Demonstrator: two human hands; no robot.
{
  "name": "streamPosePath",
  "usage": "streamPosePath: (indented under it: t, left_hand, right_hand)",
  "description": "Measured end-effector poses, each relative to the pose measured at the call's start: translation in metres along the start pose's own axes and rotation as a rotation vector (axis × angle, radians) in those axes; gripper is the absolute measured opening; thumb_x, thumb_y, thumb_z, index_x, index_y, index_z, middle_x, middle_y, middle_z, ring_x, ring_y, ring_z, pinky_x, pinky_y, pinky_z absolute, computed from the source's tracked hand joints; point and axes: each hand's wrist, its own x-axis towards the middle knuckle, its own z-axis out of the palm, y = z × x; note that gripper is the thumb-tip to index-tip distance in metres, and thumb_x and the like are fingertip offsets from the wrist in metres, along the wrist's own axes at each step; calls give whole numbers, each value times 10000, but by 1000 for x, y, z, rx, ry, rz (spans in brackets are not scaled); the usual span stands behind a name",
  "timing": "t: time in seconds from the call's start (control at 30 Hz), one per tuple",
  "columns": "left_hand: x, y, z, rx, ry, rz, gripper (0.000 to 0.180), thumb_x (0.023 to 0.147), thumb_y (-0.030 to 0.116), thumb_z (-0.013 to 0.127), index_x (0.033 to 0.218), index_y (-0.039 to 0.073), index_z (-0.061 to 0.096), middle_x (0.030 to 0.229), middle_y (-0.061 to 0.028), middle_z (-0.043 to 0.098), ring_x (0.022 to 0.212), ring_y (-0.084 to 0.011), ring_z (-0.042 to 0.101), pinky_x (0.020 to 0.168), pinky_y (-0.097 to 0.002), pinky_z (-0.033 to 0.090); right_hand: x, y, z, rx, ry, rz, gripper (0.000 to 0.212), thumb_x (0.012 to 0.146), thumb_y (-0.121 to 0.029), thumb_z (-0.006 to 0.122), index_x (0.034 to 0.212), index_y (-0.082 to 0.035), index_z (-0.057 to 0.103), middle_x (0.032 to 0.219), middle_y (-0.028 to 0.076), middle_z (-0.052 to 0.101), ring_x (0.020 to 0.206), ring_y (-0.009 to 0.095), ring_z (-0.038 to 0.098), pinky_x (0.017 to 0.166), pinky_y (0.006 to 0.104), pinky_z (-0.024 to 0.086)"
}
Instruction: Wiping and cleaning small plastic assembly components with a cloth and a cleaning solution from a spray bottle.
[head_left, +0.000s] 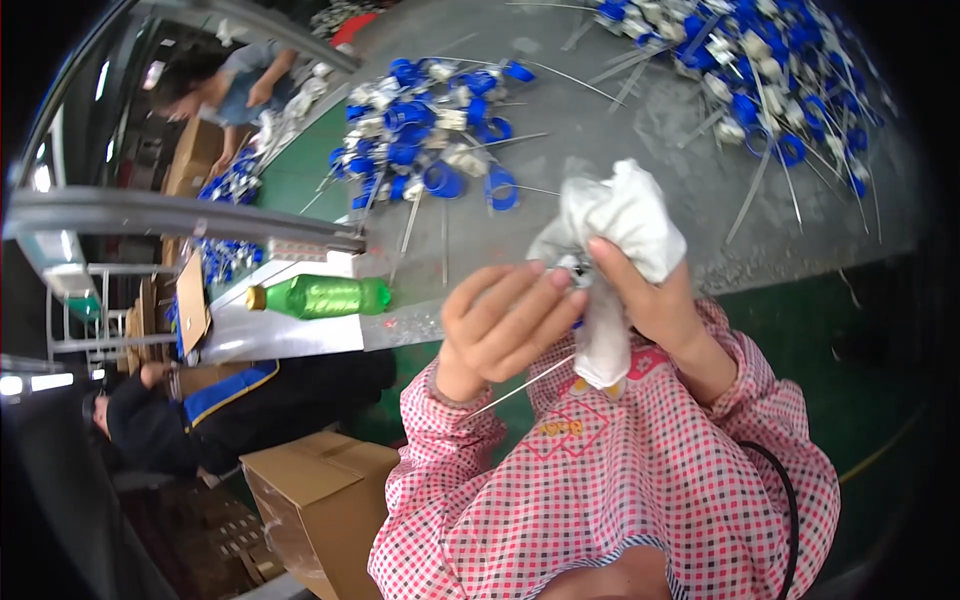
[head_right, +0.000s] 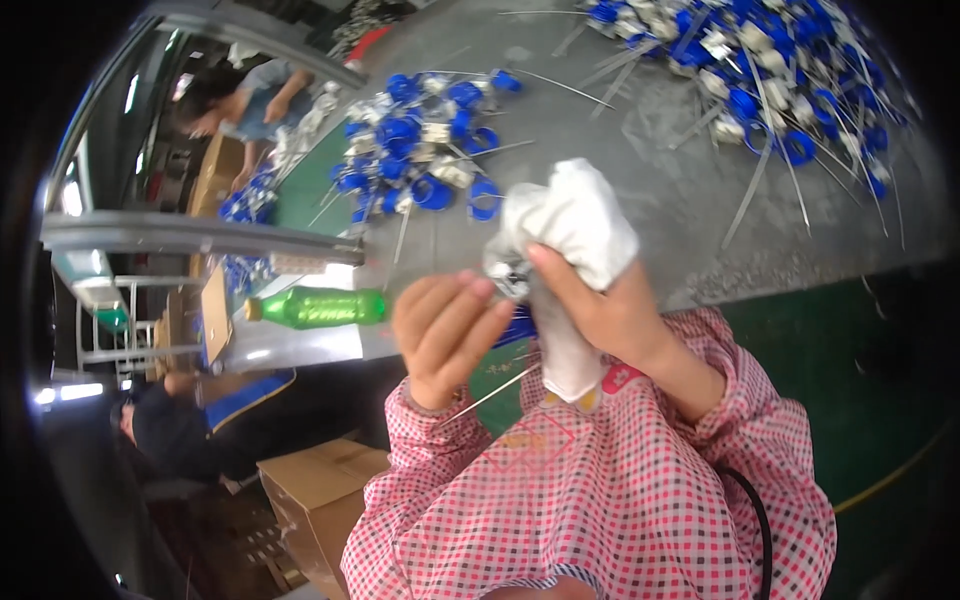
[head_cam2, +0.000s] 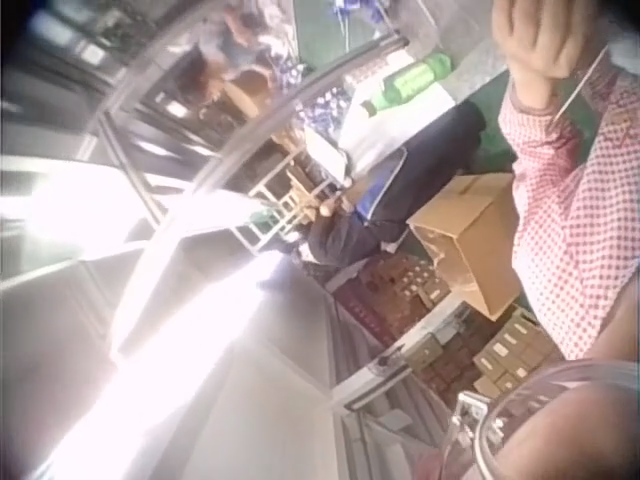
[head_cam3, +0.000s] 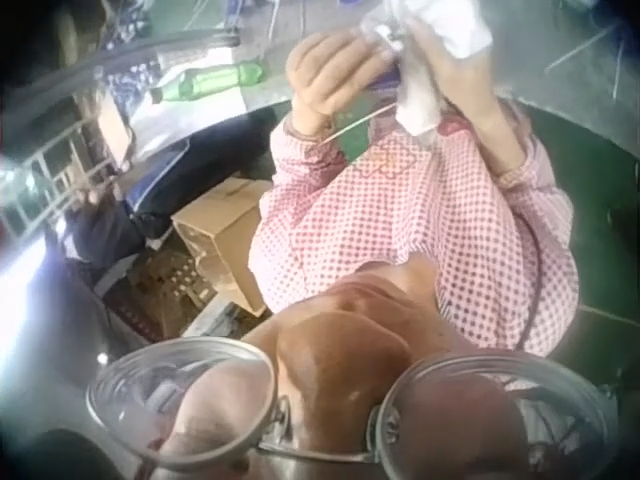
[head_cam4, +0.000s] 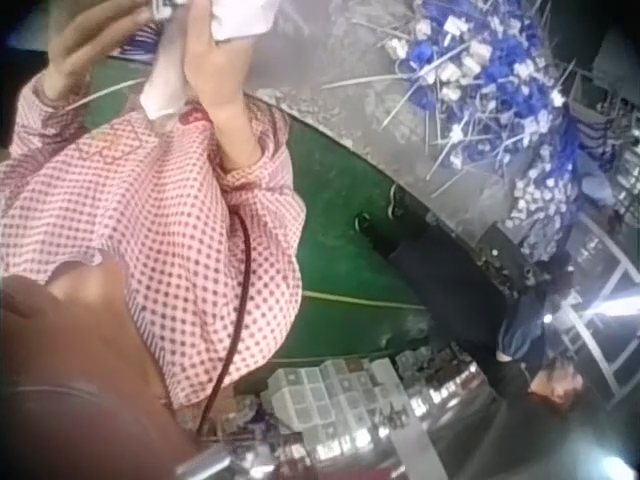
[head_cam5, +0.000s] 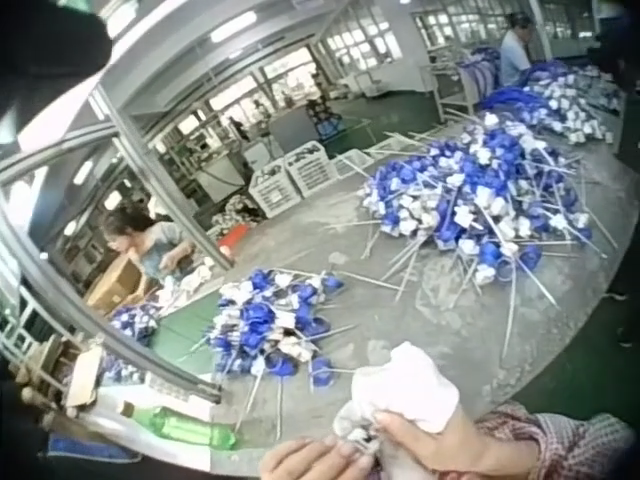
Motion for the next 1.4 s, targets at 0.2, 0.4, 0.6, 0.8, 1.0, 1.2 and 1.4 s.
streamPosePath:
  t: [0.2,0.4,0.6,0.8,1.0,1.2,1.4]
  left_hand:
    - [-5,4,5,50,81,-81,260,650,78,619,901,145,604,925,-3,564,826,-164,537,670,-293,450]
    - [-9,3,12,60,142,-68,248,649,95,623,892,145,613,932,-10,563,832,-170,533,669,-296,452]
    - [-9,3,14,106,116,-55,251,650,98,622,895,149,621,935,-10,563,838,-171,532,677,-298,450]
    - [-8,2,13,122,114,-47,254,646,95,628,892,156,620,939,-9,557,845,-169,530,677,-294,448]
    - [-6,4,12,83,154,-44,256,642,93,637,890,153,616,938,-8,553,837,-169,531,663,-294,452]
    - [-5,5,12,96,144,-32,261,638,92,639,892,152,618,935,-10,553,828,-168,531,661,-293,454]
    - [-2,7,10,78,132,-36,268,628,82,638,887,150,620,933,-10,552,824,-167,530,666,-294,457]
  right_hand:
    - [-4,-6,-5,435,-59,356,481,797,-82,536,1211,62,338,1096,85,482,1007,133,431,894,267,313]
    - [-6,-10,-7,341,-78,316,474,792,-88,551,1195,58,348,1114,108,463,1046,163,417,905,290,308]
    - [-2,-18,-5,50,-7,67,204,782,-105,564,953,-8,507,892,95,542,829,194,530,738,283,406]
    - [-3,-7,-9,89,-63,119,283,784,-95,564,1036,16,497,1058,116,501,1000,203,466,875,299,335]
    - [-4,-11,-8,337,-26,256,248,780,-102,578,995,0,509,918,55,552,848,114,507,742,248,405]
    - [-4,-13,-9,514,-19,361,283,762,-105,602,1006,-1,504,908,36,552,842,88,497,727,236,410]
    - [-7,-11,-15,287,-65,246,433,742,-69,608,1124,32,431,1035,64,513,958,110,449,853,255,342]
